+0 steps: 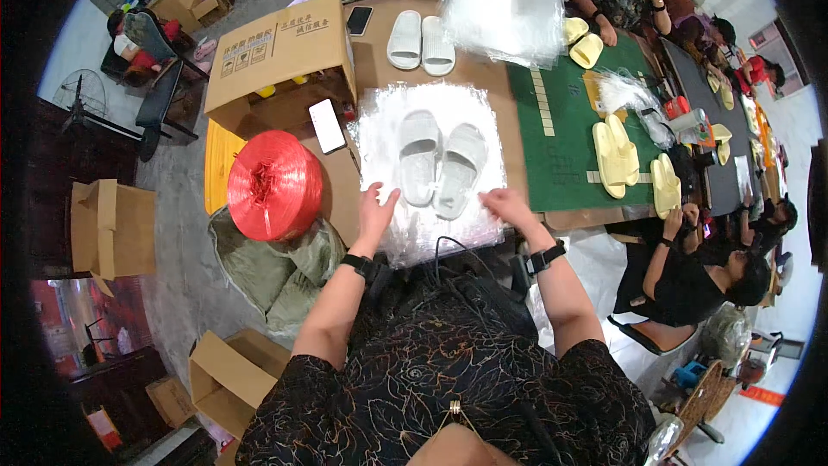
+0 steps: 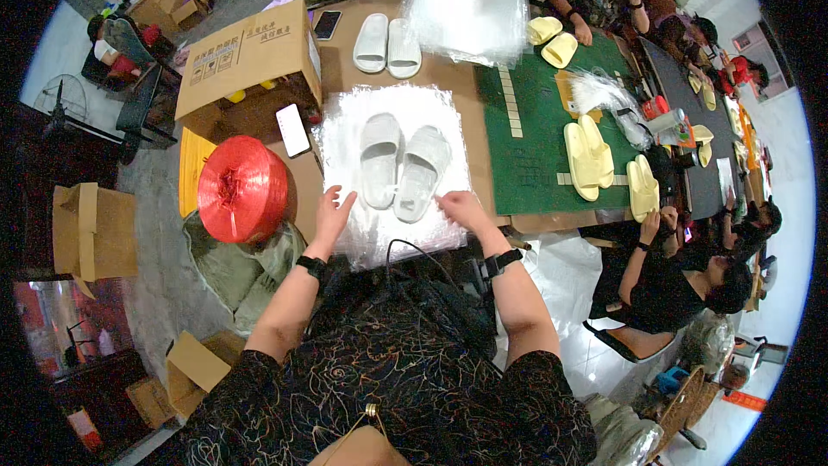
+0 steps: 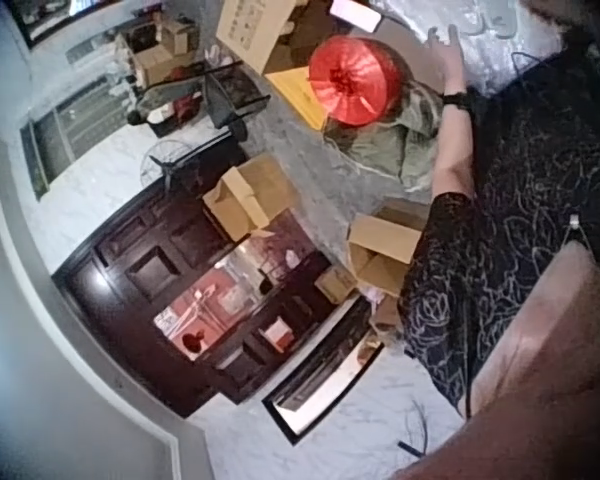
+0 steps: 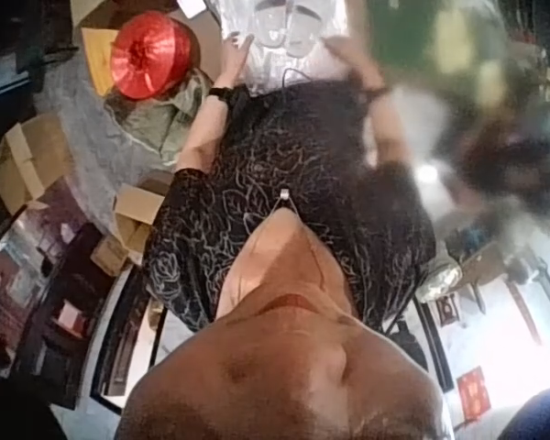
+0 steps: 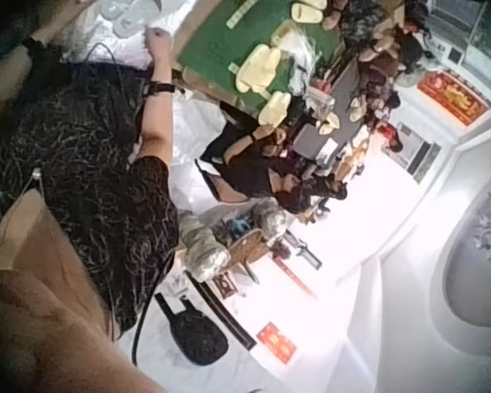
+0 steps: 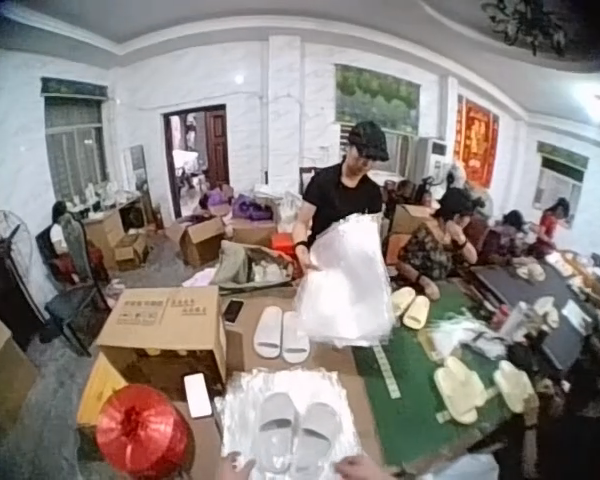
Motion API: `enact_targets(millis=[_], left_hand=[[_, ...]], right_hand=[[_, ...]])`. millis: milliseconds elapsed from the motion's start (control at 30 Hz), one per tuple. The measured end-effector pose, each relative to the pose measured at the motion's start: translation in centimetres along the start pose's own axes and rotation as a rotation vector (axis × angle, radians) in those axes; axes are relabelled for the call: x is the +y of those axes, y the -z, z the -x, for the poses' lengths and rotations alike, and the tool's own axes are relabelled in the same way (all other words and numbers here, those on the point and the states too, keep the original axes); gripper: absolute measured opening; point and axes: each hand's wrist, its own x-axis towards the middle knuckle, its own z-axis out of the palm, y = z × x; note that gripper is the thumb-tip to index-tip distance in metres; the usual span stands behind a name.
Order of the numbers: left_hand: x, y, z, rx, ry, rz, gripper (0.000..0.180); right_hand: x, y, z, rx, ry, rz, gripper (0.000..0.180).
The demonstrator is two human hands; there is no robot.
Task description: Packaging pairs of slippers into plastic bags and preparing them for shipment in a manufacturing setting.
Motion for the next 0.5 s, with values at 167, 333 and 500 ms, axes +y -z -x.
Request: enact_targets(millis=[167, 333, 500], left_hand=[[-3.6, -2.1, -2.1, -0.305, 0.419, 0.022, 0.059], [-2.1, -1.8, -2.4, -0.389, 0.392, 0.316, 0.025], [5.3, 4.7, -6.2, -0.283, 0.183, 0.540, 0.026]], right_hand=[[3.7, -0.7, -2.9, 0.133, -0.379, -0.541, 0.048], [5.5, -1.4, -5.3, 0.021, -0.290, -0.267, 0.027], [-3.4, 4.7, -3.6, 0.267, 0.190, -0.656, 0.022]])
